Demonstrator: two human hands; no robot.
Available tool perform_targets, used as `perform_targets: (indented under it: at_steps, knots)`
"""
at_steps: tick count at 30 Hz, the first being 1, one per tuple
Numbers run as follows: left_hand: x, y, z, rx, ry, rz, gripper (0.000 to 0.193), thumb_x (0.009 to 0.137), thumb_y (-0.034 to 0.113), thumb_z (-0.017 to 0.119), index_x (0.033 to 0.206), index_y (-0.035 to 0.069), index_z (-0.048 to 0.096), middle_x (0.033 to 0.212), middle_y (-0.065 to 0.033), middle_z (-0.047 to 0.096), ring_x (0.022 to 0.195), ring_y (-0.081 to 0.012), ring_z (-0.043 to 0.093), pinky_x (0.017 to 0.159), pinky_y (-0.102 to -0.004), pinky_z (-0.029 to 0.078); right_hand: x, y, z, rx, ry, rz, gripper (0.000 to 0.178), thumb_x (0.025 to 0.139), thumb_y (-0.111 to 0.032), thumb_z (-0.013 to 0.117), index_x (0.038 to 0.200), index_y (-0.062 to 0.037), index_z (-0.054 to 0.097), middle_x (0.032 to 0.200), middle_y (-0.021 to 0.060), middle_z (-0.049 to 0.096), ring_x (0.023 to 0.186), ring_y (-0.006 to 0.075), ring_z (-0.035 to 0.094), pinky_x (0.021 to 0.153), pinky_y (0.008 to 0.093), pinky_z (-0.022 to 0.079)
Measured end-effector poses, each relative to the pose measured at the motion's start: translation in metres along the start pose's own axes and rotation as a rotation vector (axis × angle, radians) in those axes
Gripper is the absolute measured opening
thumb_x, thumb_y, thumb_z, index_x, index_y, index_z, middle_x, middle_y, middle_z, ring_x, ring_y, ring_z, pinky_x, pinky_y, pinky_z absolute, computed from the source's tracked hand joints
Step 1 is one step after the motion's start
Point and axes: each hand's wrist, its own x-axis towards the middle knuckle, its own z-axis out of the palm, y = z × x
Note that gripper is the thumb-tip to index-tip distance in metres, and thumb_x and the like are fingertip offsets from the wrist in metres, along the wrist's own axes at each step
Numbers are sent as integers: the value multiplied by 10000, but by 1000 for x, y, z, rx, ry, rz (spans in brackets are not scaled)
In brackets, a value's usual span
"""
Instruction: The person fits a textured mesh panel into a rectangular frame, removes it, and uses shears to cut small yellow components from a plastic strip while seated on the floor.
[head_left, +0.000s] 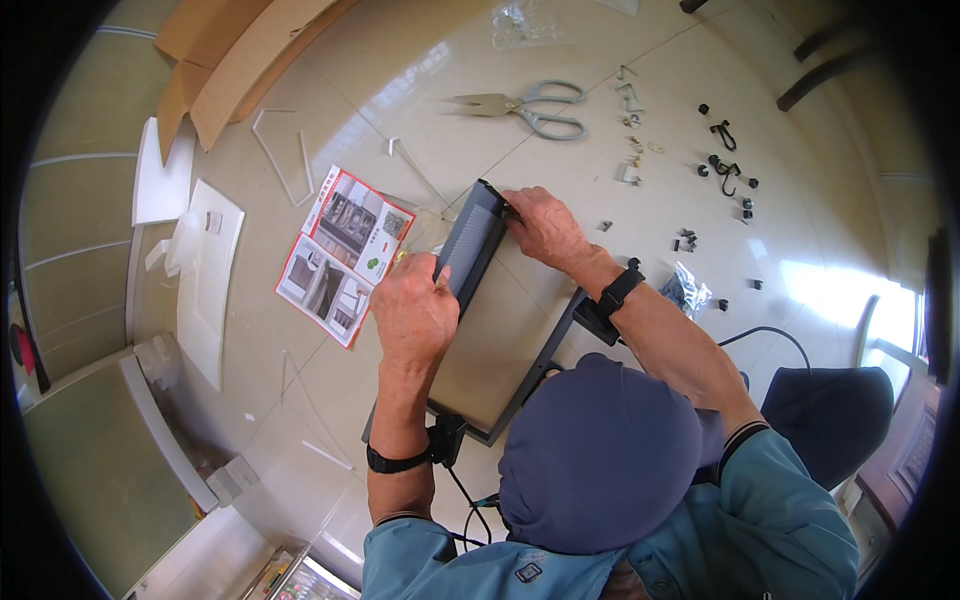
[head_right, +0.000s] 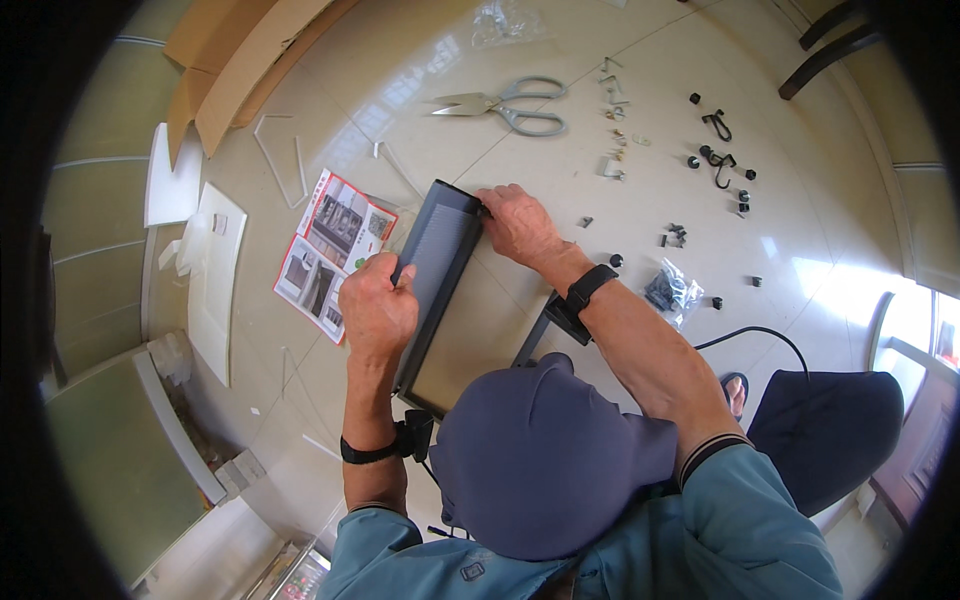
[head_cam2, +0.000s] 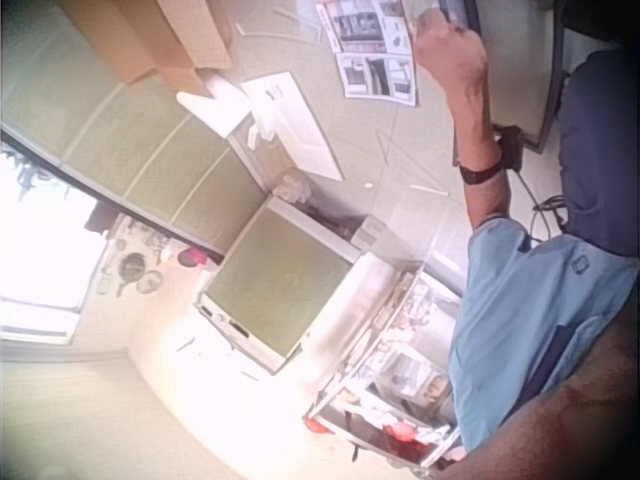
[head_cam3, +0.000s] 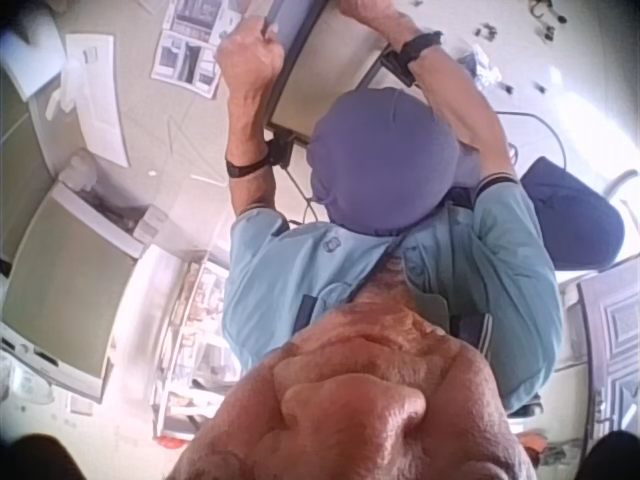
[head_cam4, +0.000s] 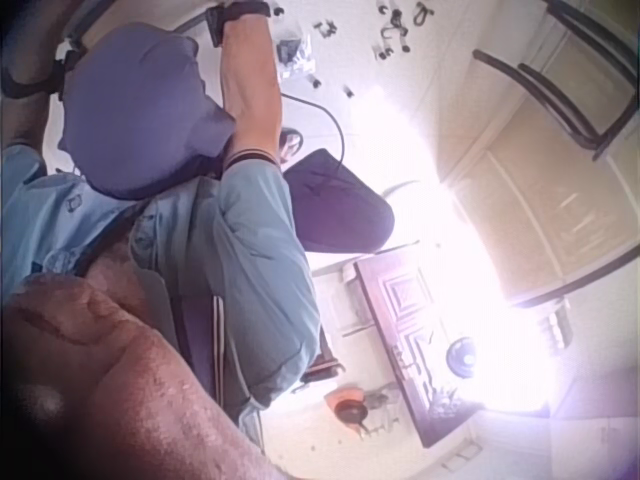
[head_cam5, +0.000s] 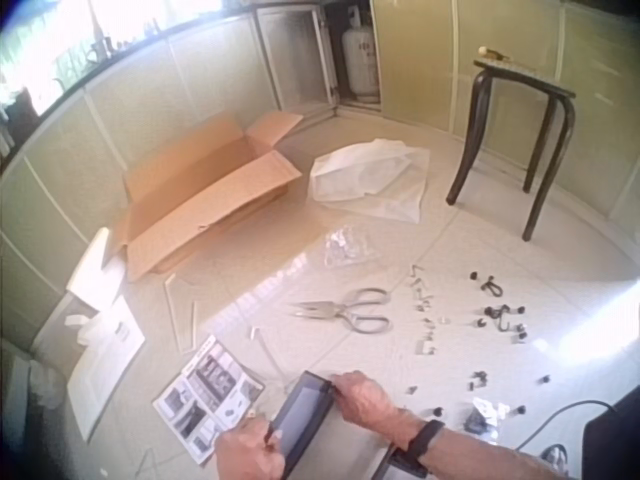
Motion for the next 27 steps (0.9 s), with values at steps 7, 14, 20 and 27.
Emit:
perform_targets:
  at_steps: [7, 14, 20, 27]
  knots:
    - [1, 1, -1, 4, 2, -33, 283, 742, 41, 749, 713, -11, 473, 725, -218, 566, 705, -463, 550, 609, -495, 408, -2, 0, 2, -11, 9, -7, 521, 774, -41, 696, 1262, -8, 515, 1012, 172, 624, 1010, 354, 579, 881, 427, 512]
    - [-1, -1, -1, -2, 25, -18, 279, 741, 42, 754, 715, -11, 481, 721, -217, 566, 691, -461, 546, 601, -491, 408, -6, -3, -3, 174, -45, 150, 596, 800, -1, 668, 1346, -15, 428, 1037, 178, 633, 1009, 373, 587, 880, 444, 517]
    - [0, 0, -2, -8, 15, -25, 289, 743, 48, 754, 710, -9, 472, 717, -220, 560, 692, -462, 543, 599, -489, 407, -12, 5, 3, 207, 8, 83, 580, 816, 11, 644, 1352, -40, 429, 1029, 178, 642, 1013, 372, 595, 877, 439, 515]
    - [-1, 0, -1, 5, 14, -1, 299, 745, 57, 757, 702, -5, 468, 704, -217, 554, 684, -464, 538, 592, -491, 403, -5, 10, 2, 309, 63, 160, 266, 840, -40, 647, 1090, 5, 568, 969, 206, 671, 920, 389, 643, 811, 446, 525]
